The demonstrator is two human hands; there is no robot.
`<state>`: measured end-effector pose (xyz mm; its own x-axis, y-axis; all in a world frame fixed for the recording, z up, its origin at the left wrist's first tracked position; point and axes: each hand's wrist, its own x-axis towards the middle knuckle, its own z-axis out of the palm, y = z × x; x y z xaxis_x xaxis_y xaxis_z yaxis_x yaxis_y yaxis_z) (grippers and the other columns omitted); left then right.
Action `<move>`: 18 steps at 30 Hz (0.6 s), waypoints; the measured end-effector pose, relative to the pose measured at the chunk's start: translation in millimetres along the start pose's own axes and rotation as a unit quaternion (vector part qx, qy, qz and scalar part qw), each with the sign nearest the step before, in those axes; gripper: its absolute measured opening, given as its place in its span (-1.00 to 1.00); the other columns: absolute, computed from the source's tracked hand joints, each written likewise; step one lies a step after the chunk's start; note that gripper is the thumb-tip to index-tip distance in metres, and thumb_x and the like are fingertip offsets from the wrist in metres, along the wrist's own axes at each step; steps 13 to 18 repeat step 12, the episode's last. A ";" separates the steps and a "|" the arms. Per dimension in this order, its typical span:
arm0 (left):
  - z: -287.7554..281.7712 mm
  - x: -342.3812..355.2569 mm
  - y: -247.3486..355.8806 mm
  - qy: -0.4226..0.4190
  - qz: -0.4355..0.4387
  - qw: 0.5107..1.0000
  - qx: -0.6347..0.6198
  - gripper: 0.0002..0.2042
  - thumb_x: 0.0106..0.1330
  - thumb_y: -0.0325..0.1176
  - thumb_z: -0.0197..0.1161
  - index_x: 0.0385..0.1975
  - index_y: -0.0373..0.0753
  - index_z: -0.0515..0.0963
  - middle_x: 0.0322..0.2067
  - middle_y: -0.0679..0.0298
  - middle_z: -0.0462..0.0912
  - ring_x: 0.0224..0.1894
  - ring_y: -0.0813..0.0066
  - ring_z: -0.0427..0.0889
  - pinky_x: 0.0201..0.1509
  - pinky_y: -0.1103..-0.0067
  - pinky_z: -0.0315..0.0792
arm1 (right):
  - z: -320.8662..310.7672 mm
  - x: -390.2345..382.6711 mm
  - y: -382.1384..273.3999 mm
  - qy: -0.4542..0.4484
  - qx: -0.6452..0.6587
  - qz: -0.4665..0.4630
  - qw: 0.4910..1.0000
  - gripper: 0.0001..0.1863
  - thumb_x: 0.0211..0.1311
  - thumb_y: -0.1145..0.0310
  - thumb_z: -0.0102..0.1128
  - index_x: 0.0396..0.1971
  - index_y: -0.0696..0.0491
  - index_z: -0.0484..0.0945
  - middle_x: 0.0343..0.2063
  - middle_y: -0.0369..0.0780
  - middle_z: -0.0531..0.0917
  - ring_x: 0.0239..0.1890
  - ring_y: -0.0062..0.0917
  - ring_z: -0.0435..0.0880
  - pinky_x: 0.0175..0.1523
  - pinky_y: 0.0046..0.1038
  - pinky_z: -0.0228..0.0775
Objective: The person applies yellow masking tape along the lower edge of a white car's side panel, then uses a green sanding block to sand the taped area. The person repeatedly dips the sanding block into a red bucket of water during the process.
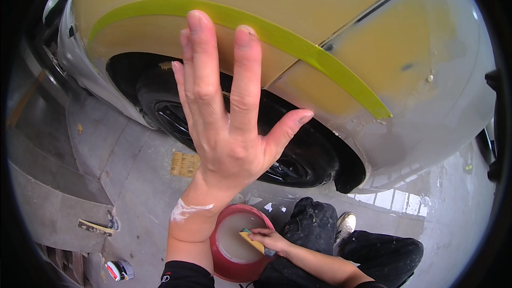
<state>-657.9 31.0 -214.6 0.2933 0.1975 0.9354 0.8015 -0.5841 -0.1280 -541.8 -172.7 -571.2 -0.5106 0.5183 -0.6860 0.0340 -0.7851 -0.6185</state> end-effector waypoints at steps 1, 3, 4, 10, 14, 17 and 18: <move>0.0 0.6 0.7 0.000 0.002 1.000 -0.003 -0.02 0.37 0.09 0.43 0.57 -0.44 0.11 0.59 -0.29 -0.10 0.61 -0.28 0.01 0.60 0.06 0.10 | 0.1 3.1 3.4 -0.003 -0.003 -0.005 1.000 -0.32 0.35 0.05 0.49 0.31 0.18 0.57 0.18 -0.13 0.71 0.23 -0.52 0.66 0.33 -0.53 0.44; 0.0 0.1 2.0 0.003 -0.003 1.000 -0.018 -0.02 0.34 0.03 0.48 0.57 -0.44 0.13 0.60 -0.27 -0.09 0.61 -0.27 0.03 0.60 0.07 0.09 | -0.1 9.4 9.3 -0.012 -0.018 -0.018 1.000 -0.30 0.35 0.03 0.48 0.32 0.19 0.56 0.20 -0.12 0.70 0.27 -0.50 0.64 0.36 -0.52 0.42; -0.5 -1.2 3.4 0.007 -0.010 0.999 -0.032 -0.03 0.32 0.00 0.51 0.56 -0.43 0.15 0.60 -0.26 -0.07 0.61 -0.25 0.05 0.60 0.08 0.09 | -0.1 11.5 11.8 -0.017 -0.032 -0.026 0.999 -0.29 0.35 0.02 0.48 0.33 0.19 0.56 0.22 -0.11 0.69 0.28 -0.49 0.63 0.38 -0.52 0.40; 8.9 -12.2 30.7 0.187 -0.287 0.860 -0.379 -0.25 0.20 -0.35 0.63 0.28 -0.32 0.27 0.25 0.06 0.36 0.20 0.29 0.50 0.32 0.34 0.38 | 0.0 9.2 10.4 -0.048 -0.106 -0.034 0.993 -0.22 0.35 -0.05 0.47 0.38 0.18 0.50 0.28 -0.08 0.64 0.35 -0.43 0.59 0.44 -0.49 0.35; 13.9 -14.0 42.2 0.177 -0.424 0.700 -0.547 -0.24 0.19 -0.37 0.65 0.30 -0.25 0.27 0.30 0.08 0.29 0.17 0.34 0.51 0.33 0.35 0.37 | 1.1 6.9 8.8 -0.046 -0.109 -0.033 0.992 -0.21 0.35 -0.06 0.46 0.39 0.17 0.50 0.28 -0.08 0.64 0.36 -0.40 0.59 0.45 -0.48 0.33; 13.9 -14.0 42.2 0.177 -0.424 0.700 -0.547 -0.24 0.19 -0.37 0.65 0.30 -0.25 0.27 0.30 0.08 0.29 0.17 0.34 0.51 0.33 0.35 0.37 | 1.1 6.9 8.8 -0.046 -0.109 -0.033 0.992 -0.21 0.35 -0.06 0.46 0.39 0.17 0.50 0.28 -0.08 0.64 0.36 -0.40 0.59 0.45 -0.48 0.33; 13.9 -14.0 42.2 0.177 -0.424 0.700 -0.547 -0.24 0.19 -0.37 0.65 0.30 -0.25 0.27 0.30 0.08 0.29 0.17 0.34 0.51 0.33 0.35 0.37 | 1.1 6.9 8.8 -0.046 -0.109 -0.033 0.992 -0.21 0.35 -0.06 0.46 0.39 0.17 0.50 0.28 -0.08 0.64 0.36 -0.40 0.59 0.45 -0.48 0.33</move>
